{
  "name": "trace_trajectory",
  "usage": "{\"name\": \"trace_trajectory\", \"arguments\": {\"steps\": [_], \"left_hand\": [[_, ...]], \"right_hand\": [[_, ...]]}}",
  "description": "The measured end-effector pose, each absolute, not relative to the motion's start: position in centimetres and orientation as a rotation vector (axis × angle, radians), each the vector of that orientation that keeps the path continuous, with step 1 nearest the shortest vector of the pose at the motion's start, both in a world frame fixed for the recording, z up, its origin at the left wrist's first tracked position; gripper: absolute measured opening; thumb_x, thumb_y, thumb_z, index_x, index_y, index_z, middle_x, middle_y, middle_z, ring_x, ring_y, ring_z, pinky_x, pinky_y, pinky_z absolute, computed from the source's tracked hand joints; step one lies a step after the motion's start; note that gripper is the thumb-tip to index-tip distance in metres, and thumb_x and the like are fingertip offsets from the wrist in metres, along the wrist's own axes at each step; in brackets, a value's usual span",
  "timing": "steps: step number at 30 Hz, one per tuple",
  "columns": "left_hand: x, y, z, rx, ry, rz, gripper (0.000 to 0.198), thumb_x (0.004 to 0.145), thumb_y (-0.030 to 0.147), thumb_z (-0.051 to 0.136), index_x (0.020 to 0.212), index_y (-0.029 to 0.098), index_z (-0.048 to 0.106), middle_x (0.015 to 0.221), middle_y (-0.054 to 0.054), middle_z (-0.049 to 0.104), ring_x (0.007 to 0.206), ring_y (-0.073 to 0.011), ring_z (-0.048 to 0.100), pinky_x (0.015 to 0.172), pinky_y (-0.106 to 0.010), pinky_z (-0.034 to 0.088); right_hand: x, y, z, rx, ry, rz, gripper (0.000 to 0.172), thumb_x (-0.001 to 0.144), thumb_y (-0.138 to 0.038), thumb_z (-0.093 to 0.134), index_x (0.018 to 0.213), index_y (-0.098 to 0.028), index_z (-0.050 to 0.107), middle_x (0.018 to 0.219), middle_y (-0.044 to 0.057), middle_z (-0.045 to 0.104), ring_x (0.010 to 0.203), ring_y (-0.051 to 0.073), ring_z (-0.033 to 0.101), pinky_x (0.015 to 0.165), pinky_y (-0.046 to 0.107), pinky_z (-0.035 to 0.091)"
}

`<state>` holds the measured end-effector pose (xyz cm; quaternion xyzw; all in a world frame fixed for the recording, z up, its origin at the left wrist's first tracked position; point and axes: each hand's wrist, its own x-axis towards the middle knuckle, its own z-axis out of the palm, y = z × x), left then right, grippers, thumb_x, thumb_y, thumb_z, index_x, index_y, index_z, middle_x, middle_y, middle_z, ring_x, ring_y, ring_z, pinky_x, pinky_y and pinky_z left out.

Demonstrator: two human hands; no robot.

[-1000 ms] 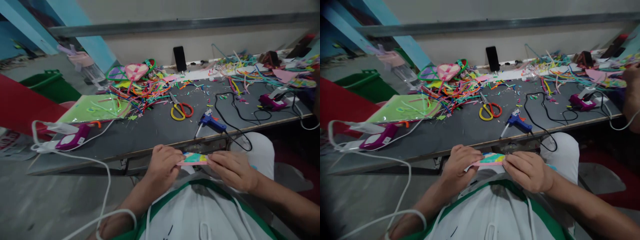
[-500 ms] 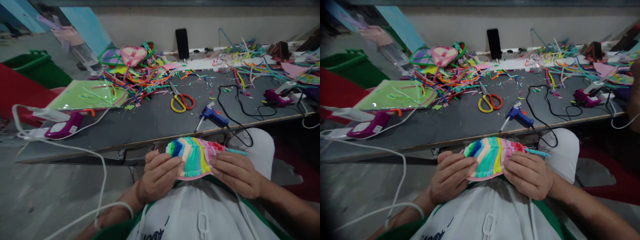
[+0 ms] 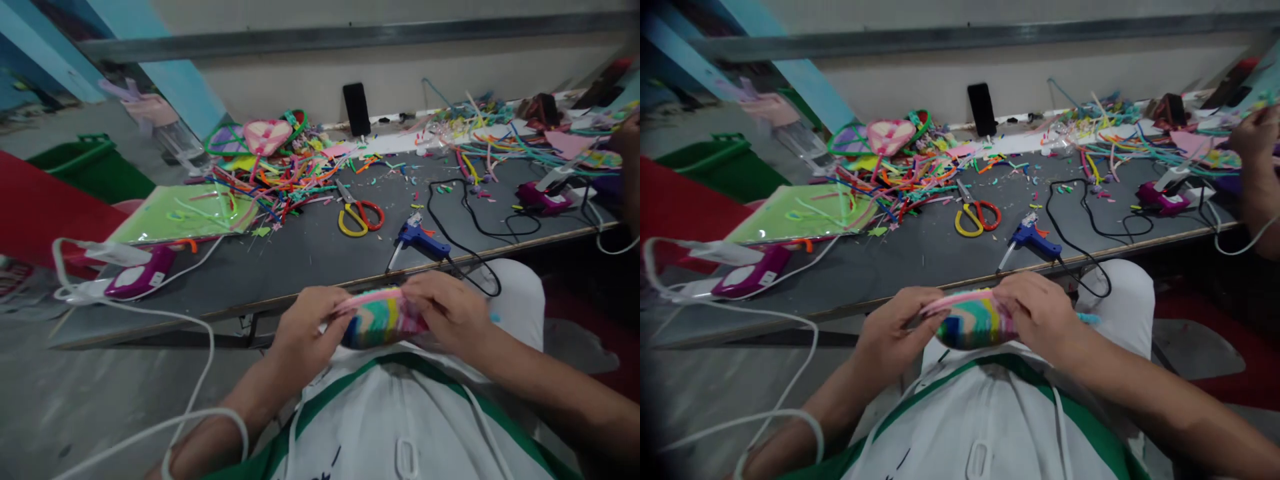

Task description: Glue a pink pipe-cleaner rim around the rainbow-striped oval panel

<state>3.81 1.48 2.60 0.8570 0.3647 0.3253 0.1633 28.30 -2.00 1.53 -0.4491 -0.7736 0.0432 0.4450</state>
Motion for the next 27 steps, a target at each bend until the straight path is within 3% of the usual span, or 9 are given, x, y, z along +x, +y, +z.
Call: {"name": "trace_trajectory", "arguments": {"steps": [3, 5, 8, 14, 22, 27], "left_hand": [[3.6, 2.5, 4.2, 2.352, 1.141, 0.823, 0.037, 0.088, 0.025, 0.057, 0.125, 0.021, 0.054, 0.111, -0.008, 0.065, 0.096, -0.0191, 0.063, 0.083, -0.031, 0.053], [3.5, 3.0, 5.0, 2.397, 1.097, 0.817, 0.045, 0.089, 0.024, 0.055, 0.133, 0.023, 0.047, 0.119, -0.009, 0.059, 0.107, -0.0202, 0.059, 0.088, -0.032, 0.052], [3.5, 3.6, 5.4, 2.532, 1.009, 0.759, 0.039, 0.09, 0.02, 0.051, 0.129, 0.025, 0.054, 0.122, -0.009, 0.052, 0.112, -0.0206, 0.054, 0.092, -0.032, 0.051], [4.1, 4.4, 4.4, 2.587, 0.852, 0.522, 0.034, 0.088, 0.013, 0.05, 0.117, 0.026, 0.064, 0.125, -0.008, 0.046, 0.085, -0.0119, 0.057, 0.08, -0.025, 0.052], [4.6, 4.2, 2.8, 2.453, 0.792, 0.569, 0.028, 0.092, 0.015, 0.046, 0.109, 0.021, 0.067, 0.109, -0.008, 0.052, 0.096, -0.0148, 0.057, 0.084, -0.026, 0.05], [4.8, 4.0, 2.2, 2.421, 0.784, 0.58, 0.025, 0.092, 0.014, 0.049, 0.107, 0.021, 0.068, 0.104, -0.006, 0.056, 0.097, -0.0143, 0.058, 0.084, -0.024, 0.048]], "right_hand": [[27.2, -0.1, 2.2, -1.291, -1.781, 0.417, 0.017, 0.081, -0.009, 0.057, 0.082, -0.02, 0.069, 0.077, 0.001, 0.074, 0.07, 0.015, 0.069, 0.063, 0.025, 0.054], [26.6, 0.7, 2.5, -1.324, -1.733, 0.557, 0.016, 0.079, -0.008, 0.058, 0.078, -0.019, 0.069, 0.071, 0.0, 0.073, 0.064, 0.014, 0.067, 0.059, 0.023, 0.051], [26.1, 1.0, 2.3, -1.314, -1.72, 0.631, 0.019, 0.077, -0.006, 0.056, 0.077, -0.019, 0.07, 0.071, -0.001, 0.073, 0.064, 0.013, 0.066, 0.059, 0.022, 0.048], [25.5, 0.6, 1.0, -1.313, -1.708, 0.701, 0.017, 0.077, -0.007, 0.058, 0.077, -0.019, 0.07, 0.069, -0.001, 0.072, 0.063, 0.013, 0.065, 0.06, 0.022, 0.046], [25.5, -0.1, -0.5, -1.296, -1.687, 0.679, 0.011, 0.077, -0.01, 0.063, 0.074, -0.019, 0.069, 0.067, -0.001, 0.071, 0.061, 0.012, 0.065, 0.058, 0.021, 0.047], [26.4, -1.3, -1.2, -1.324, -1.572, 0.793, 0.004, 0.081, -0.018, 0.065, 0.079, -0.019, 0.068, 0.081, 0.003, 0.075, 0.075, 0.017, 0.07, 0.07, 0.028, 0.053]]}}
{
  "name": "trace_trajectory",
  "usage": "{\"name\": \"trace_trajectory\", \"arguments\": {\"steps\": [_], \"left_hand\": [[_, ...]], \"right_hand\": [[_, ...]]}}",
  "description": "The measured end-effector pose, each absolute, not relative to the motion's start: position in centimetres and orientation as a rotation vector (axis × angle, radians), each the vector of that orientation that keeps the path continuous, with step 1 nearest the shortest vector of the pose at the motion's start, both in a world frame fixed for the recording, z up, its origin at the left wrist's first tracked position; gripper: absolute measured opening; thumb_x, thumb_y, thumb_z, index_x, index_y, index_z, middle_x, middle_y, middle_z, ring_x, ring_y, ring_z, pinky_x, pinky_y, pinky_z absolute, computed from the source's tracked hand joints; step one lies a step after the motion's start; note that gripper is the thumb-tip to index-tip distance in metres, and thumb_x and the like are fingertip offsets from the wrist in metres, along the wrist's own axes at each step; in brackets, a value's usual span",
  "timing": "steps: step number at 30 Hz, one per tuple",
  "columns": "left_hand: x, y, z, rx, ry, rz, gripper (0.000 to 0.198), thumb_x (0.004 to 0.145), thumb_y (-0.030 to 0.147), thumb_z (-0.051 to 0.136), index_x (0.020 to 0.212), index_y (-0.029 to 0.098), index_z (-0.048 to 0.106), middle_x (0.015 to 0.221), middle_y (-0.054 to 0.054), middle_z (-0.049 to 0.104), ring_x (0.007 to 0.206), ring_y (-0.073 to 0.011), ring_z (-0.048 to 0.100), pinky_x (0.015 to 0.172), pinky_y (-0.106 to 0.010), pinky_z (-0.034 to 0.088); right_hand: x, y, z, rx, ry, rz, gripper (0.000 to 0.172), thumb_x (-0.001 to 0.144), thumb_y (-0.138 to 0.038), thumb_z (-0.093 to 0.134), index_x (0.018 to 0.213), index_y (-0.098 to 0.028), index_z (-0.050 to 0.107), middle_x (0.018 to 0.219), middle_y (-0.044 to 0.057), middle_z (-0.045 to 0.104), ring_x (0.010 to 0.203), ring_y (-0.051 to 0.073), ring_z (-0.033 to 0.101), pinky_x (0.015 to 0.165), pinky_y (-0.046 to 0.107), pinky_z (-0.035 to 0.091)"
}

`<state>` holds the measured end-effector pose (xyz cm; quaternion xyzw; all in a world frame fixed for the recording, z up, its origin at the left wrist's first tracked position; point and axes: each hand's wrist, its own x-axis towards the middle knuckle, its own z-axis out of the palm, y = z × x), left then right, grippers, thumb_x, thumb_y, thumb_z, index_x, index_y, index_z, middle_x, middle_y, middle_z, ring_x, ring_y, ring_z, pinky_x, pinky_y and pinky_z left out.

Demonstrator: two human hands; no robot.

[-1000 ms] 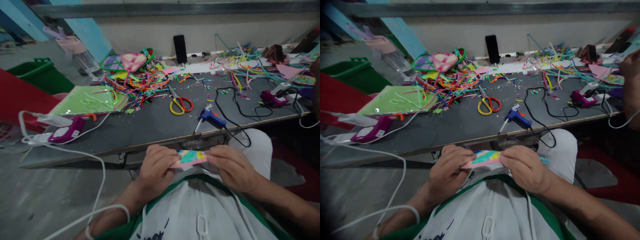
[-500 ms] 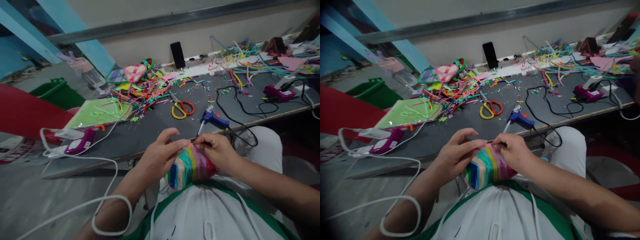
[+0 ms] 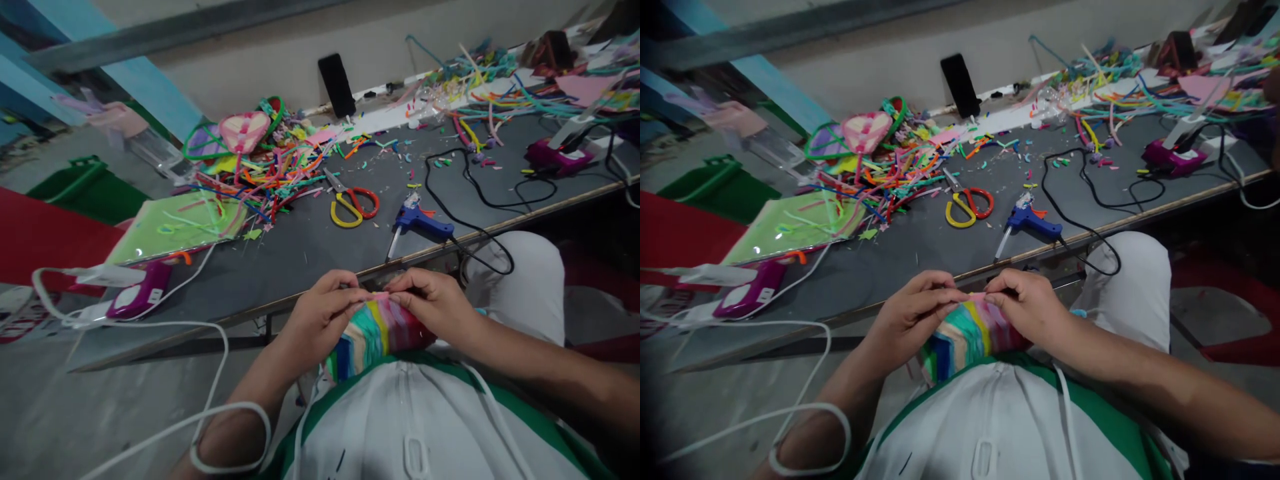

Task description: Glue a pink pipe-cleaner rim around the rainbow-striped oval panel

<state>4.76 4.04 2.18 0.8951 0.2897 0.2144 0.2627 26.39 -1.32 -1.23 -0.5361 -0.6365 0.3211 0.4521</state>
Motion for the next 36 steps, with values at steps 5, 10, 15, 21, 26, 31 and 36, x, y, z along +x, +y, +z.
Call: {"name": "trace_trajectory", "arguments": {"steps": [5, 10, 15, 21, 26, 31, 36], "left_hand": [[4.8, 4.1, 2.2, 2.423, 0.774, 0.594, 0.023, 0.09, 0.012, 0.051, 0.102, 0.019, 0.069, 0.103, -0.006, 0.06, 0.098, -0.0144, 0.059, 0.085, -0.024, 0.048], [4.9, 4.0, 2.1, 2.427, 0.748, 0.616, 0.023, 0.089, 0.01, 0.053, 0.101, 0.018, 0.07, 0.101, -0.006, 0.062, 0.095, -0.0136, 0.061, 0.083, -0.022, 0.048], [4.9, 4.0, 1.9, 2.414, 0.749, 0.642, 0.022, 0.088, 0.009, 0.054, 0.1, 0.017, 0.07, 0.1, -0.006, 0.062, 0.094, -0.0136, 0.061, 0.083, -0.021, 0.048], [4.7, 3.9, 1.6, 2.362, 0.742, 0.69, 0.023, 0.087, 0.008, 0.056, 0.102, 0.019, 0.069, 0.1, -0.006, 0.065, 0.097, -0.0144, 0.061, 0.085, -0.022, 0.049], [4.9, 4.1, 1.2, 2.297, 0.737, 0.767, 0.027, 0.086, 0.008, 0.058, 0.11, 0.019, 0.066, 0.101, -0.006, 0.068, 0.099, -0.0148, 0.061, 0.087, -0.023, 0.048], [5.0, 4.3, 1.3, 2.27, 0.754, 0.772, 0.015, 0.086, 0.01, 0.058, 0.094, 0.018, 0.069, 0.09, -0.005, 0.069, 0.093, -0.0153, 0.062, 0.087, -0.026, 0.048], [4.9, 4.3, 1.0, 2.255, 0.759, 0.777, 0.015, 0.087, 0.011, 0.058, 0.094, 0.018, 0.068, 0.091, -0.005, 0.07, 0.093, -0.0154, 0.061, 0.087, -0.027, 0.048]], "right_hand": [[27.4, -1.7, -1.7, -1.249, -1.305, 1.105, 0.008, 0.087, -0.024, 0.055, 0.092, -0.02, 0.06, 0.087, 0.004, 0.074, 0.081, 0.017, 0.07, 0.071, 0.029, 0.054], [27.4, -0.9, -1.1, -1.229, -1.146, 1.331, 0.013, 0.087, -0.03, 0.054, 0.092, -0.019, 0.058, 0.079, 0.003, 0.07, 0.072, 0.014, 0.067, 0.062, 0.025, 0.052], [26.9, -0.6, -0.1, -1.35, -1.221, 1.374, 0.023, 0.082, -0.035, 0.057, 0.067, -0.018, 0.057, 0.055, -0.005, 0.049, 0.046, 0.008, 0.042, 0.041, 0.019, 0.031], [26.2, -0.6, -0.2, -1.447, -1.114, 1.447, 0.014, 0.073, -0.029, 0.062, 0.067, -0.017, 0.058, 0.055, -0.006, 0.047, 0.048, 0.007, 0.037, 0.042, 0.019, 0.027], [25.6, -0.3, -0.6, -1.426, -0.994, 1.48, 0.008, 0.07, -0.023, 0.063, 0.075, -0.017, 0.059, 0.058, -0.007, 0.051, 0.048, 0.007, 0.041, 0.045, 0.019, 0.031], [25.7, -1.0, -0.8, -1.316, -1.151, 1.276, 0.009, 0.077, -0.02, 0.06, 0.086, -0.018, 0.064, 0.078, 0.0, 0.066, 0.071, 0.012, 0.061, 0.064, 0.024, 0.047], [25.8, -2.0, -1.4, -1.247, -1.474, 0.927, 0.016, 0.084, -0.014, 0.058, 0.094, -0.02, 0.069, 0.094, 0.003, 0.072, 0.088, 0.015, 0.066, 0.081, 0.029, 0.05]]}}
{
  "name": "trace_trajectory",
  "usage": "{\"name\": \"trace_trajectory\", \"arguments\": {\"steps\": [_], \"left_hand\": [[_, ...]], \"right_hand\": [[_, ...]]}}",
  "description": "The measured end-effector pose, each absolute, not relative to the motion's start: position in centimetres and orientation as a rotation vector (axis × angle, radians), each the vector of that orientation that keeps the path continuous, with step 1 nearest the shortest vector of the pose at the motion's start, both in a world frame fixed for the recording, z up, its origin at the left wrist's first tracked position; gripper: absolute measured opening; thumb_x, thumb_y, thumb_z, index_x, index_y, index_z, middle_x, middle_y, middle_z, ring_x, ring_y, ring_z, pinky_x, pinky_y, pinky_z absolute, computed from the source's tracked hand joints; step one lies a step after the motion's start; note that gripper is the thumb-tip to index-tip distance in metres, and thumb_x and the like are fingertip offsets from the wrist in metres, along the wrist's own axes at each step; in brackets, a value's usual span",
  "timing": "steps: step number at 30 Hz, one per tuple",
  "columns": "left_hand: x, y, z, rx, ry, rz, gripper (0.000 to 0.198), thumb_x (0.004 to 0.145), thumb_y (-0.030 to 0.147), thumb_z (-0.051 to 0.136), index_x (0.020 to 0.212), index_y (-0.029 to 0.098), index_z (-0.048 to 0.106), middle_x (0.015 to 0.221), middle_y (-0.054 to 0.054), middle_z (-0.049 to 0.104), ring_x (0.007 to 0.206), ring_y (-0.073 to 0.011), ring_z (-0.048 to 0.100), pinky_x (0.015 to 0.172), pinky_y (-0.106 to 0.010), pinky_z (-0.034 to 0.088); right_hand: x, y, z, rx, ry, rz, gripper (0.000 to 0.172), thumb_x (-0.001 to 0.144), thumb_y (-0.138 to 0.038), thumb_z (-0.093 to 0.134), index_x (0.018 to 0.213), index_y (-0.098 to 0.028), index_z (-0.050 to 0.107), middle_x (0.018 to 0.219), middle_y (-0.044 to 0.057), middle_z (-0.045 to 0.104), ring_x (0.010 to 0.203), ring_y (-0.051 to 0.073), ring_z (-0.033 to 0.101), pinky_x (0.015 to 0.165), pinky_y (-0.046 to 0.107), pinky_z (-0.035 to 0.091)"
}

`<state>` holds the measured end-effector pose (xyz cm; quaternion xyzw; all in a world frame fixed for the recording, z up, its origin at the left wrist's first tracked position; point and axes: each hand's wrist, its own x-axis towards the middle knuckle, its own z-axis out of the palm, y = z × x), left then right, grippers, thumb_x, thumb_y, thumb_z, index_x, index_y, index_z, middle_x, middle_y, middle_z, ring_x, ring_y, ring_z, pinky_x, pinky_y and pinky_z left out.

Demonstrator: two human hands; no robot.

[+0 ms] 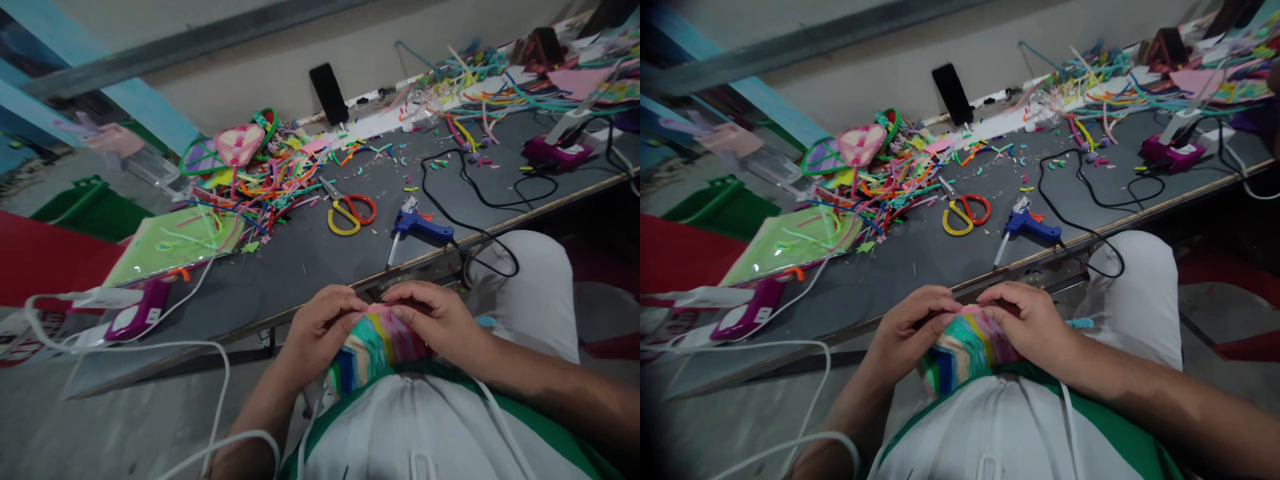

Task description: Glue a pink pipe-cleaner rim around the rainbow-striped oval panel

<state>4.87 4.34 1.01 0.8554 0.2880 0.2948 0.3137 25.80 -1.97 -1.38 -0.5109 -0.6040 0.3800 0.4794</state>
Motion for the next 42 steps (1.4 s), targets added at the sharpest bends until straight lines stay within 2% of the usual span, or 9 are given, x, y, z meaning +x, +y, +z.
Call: {"name": "trace_trajectory", "arguments": {"steps": [6, 15, 21, 30, 38, 42], "left_hand": [[4.8, 4.3, 0.7, 2.206, 0.749, 0.79, 0.015, 0.087, 0.012, 0.058, 0.097, 0.018, 0.067, 0.092, -0.005, 0.068, 0.093, -0.0148, 0.06, 0.085, -0.026, 0.047], [5.1, 4.3, 0.6, 2.156, 0.751, 0.767, 0.01, 0.086, 0.012, 0.059, 0.089, 0.017, 0.066, 0.089, -0.005, 0.065, 0.09, -0.0151, 0.06, 0.083, -0.027, 0.047], [5.2, 4.0, 1.0, 2.169, 0.751, 0.786, 0.011, 0.086, 0.011, 0.059, 0.093, 0.018, 0.066, 0.091, -0.005, 0.065, 0.092, -0.0149, 0.06, 0.082, -0.025, 0.047], [3.8, 3.4, 1.7, 2.205, 0.859, 0.734, 0.025, 0.083, 0.02, 0.065, 0.108, 0.019, 0.061, 0.101, -0.006, 0.066, 0.094, -0.0172, 0.062, 0.081, -0.027, 0.049], [3.5, 3.1, 2.2, 2.15, 0.999, 0.695, 0.01, 0.087, 0.022, 0.06, 0.092, 0.016, 0.067, 0.087, -0.005, 0.068, 0.078, -0.0143, 0.064, 0.069, -0.024, 0.049], [3.7, 3.0, 2.1, 2.143, 1.005, 0.731, 0.007, 0.086, 0.02, 0.06, 0.088, 0.016, 0.066, 0.085, -0.004, 0.067, 0.078, -0.0137, 0.063, 0.07, -0.023, 0.049]], "right_hand": [[25.7, -2.3, -2.0, -1.134, -1.558, 0.731, 0.022, 0.082, -0.004, 0.056, 0.091, -0.018, 0.071, 0.094, 0.005, 0.073, 0.091, 0.014, 0.067, 0.082, 0.025, 0.052], [25.8, -1.9, -1.7, -1.261, -1.587, 0.716, 0.016, 0.081, -0.007, 0.061, 0.084, -0.02, 0.07, 0.098, 0.005, 0.074, 0.093, 0.016, 0.069, 0.084, 0.028, 0.054], [25.7, -2.0, -1.5, -1.188, -1.853, 0.465, 0.03, 0.085, -0.009, 0.054, 0.112, -0.017, 0.066, 0.113, 0.008, 0.071, 0.105, 0.017, 0.066, 0.09, 0.03, 0.054], [26.0, -2.9, -1.5, -1.135, -1.94, 0.313, 0.035, 0.084, -0.005, 0.05, 0.111, -0.018, 0.069, 0.113, 0.007, 0.073, 0.105, 0.016, 0.068, 0.088, 0.025, 0.057], [26.1, -3.0, -1.6, -1.13, -1.966, 0.368, 0.046, 0.088, -0.006, 0.048, 0.13, -0.025, 0.055, 0.125, 0.002, 0.067, 0.116, 0.014, 0.061, 0.095, 0.027, 0.053], [26.2, -2.9, -1.9, -1.139, -1.978, 0.356, 0.044, 0.088, -0.004, 0.047, 0.127, -0.023, 0.056, 0.125, 0.004, 0.066, 0.117, 0.014, 0.06, 0.095, 0.027, 0.053]]}}
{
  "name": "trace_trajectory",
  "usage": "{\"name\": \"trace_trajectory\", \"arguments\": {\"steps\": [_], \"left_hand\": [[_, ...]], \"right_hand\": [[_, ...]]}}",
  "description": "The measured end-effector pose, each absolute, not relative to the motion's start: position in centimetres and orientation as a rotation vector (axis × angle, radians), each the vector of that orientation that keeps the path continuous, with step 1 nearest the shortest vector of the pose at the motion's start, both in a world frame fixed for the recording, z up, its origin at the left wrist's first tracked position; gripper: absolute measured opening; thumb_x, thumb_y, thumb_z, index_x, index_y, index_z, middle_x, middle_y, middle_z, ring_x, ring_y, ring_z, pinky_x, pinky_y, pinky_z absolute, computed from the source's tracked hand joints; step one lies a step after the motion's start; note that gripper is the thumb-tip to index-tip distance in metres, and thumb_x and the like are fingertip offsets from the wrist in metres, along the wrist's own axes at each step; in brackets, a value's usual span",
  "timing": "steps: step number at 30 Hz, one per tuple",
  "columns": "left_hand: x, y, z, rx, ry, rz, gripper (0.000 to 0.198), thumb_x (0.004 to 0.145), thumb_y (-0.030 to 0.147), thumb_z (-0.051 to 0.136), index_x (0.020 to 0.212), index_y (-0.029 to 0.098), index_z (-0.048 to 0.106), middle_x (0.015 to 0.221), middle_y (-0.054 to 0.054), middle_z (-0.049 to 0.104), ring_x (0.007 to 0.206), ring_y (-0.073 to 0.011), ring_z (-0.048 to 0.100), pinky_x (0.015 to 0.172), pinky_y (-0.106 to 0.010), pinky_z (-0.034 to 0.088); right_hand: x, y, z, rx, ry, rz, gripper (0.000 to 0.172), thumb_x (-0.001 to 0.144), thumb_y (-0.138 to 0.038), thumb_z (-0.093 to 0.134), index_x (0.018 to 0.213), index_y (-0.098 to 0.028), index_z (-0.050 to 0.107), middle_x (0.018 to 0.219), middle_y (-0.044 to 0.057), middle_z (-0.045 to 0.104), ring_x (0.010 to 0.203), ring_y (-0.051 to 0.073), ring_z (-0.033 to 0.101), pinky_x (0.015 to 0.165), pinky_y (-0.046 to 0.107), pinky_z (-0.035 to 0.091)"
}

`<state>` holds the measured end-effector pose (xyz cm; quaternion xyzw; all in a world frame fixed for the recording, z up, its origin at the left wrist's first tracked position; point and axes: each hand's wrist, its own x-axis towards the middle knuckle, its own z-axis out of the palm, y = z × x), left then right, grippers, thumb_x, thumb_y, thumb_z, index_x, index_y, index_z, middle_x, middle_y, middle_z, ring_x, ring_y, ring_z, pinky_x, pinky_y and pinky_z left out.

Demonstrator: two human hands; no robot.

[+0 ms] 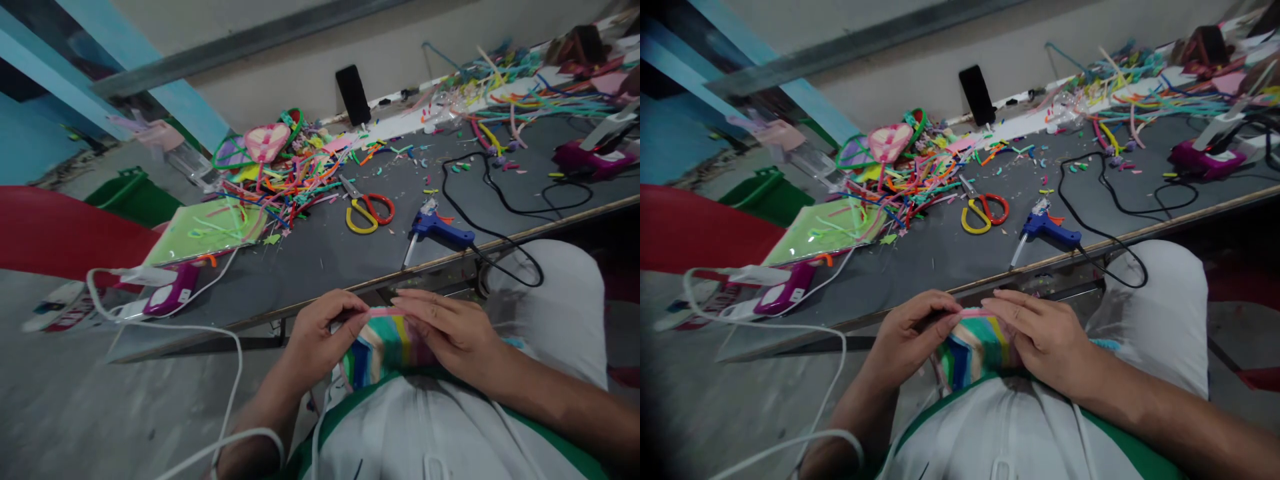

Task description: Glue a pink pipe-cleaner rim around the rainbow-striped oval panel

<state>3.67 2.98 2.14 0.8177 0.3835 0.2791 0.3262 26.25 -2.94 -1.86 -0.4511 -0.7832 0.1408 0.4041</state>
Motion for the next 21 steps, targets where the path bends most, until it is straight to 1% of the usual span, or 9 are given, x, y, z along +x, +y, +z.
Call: {"name": "trace_trajectory", "arguments": {"steps": [3, 6, 12, 18, 21], "left_hand": [[3.75, 2.96, 1.95, 2.131, 1.02, 0.756, 0.006, 0.086, 0.019, 0.061, 0.086, 0.016, 0.065, 0.084, -0.004, 0.067, 0.077, -0.0137, 0.063, 0.07, -0.023, 0.049], [3.79, 2.93, 1.82, 2.115, 1.037, 0.758, 0.006, 0.086, 0.02, 0.06, 0.084, 0.016, 0.064, 0.082, -0.004, 0.066, 0.074, -0.0135, 0.062, 0.067, -0.023, 0.049], [4.0, 2.91, 1.9, 2.139, 1.06, 0.745, 0.009, 0.086, 0.021, 0.059, 0.081, 0.016, 0.064, 0.079, -0.005, 0.066, 0.072, -0.0138, 0.062, 0.065, -0.024, 0.048], [3.9, 3.18, 2.29, 2.301, 0.976, 0.83, 0.005, 0.084, 0.016, 0.061, 0.083, 0.016, 0.065, 0.081, -0.005, 0.066, 0.081, -0.0154, 0.062, 0.073, -0.026, 0.051], [3.63, 3.03, 2.37, 2.406, 0.984, 0.872, 0.006, 0.083, 0.013, 0.062, 0.085, 0.016, 0.066, 0.081, -0.005, 0.066, 0.083, -0.0157, 0.062, 0.076, -0.026, 0.051]], "right_hand": [[26.48, -3.09, -1.97, -1.137, -1.998, 0.333, 0.042, 0.088, -0.002, 0.044, 0.12, -0.023, 0.06, 0.122, 0.004, 0.068, 0.114, 0.014, 0.062, 0.092, 0.026, 0.054], [26.59, -3.24, -2.11, -1.141, -1.995, 0.325, 0.041, 0.088, -0.003, 0.043, 0.119, -0.024, 0.061, 0.12, 0.003, 0.069, 0.111, 0.014, 0.064, 0.09, 0.026, 0.055], [26.38, -3.13, -2.15, -1.169, -1.963, 0.344, 0.041, 0.086, -0.002, 0.044, 0.114, -0.024, 0.063, 0.116, 0.003, 0.071, 0.108, 0.015, 0.066, 0.09, 0.029, 0.056], [26.23, -3.03, -1.98, -1.149, -1.917, 0.351, 0.046, 0.08, 0.002, 0.045, 0.11, -0.024, 0.066, 0.11, 0.002, 0.073, 0.102, 0.016, 0.069, 0.087, 0.03, 0.058], [26.23, -3.14, -2.09, -1.156, -1.909, 0.349, 0.046, 0.079, 0.002, 0.046, 0.11, -0.024, 0.067, 0.109, 0.002, 0.074, 0.101, 0.016, 0.069, 0.087, 0.03, 0.058]]}}
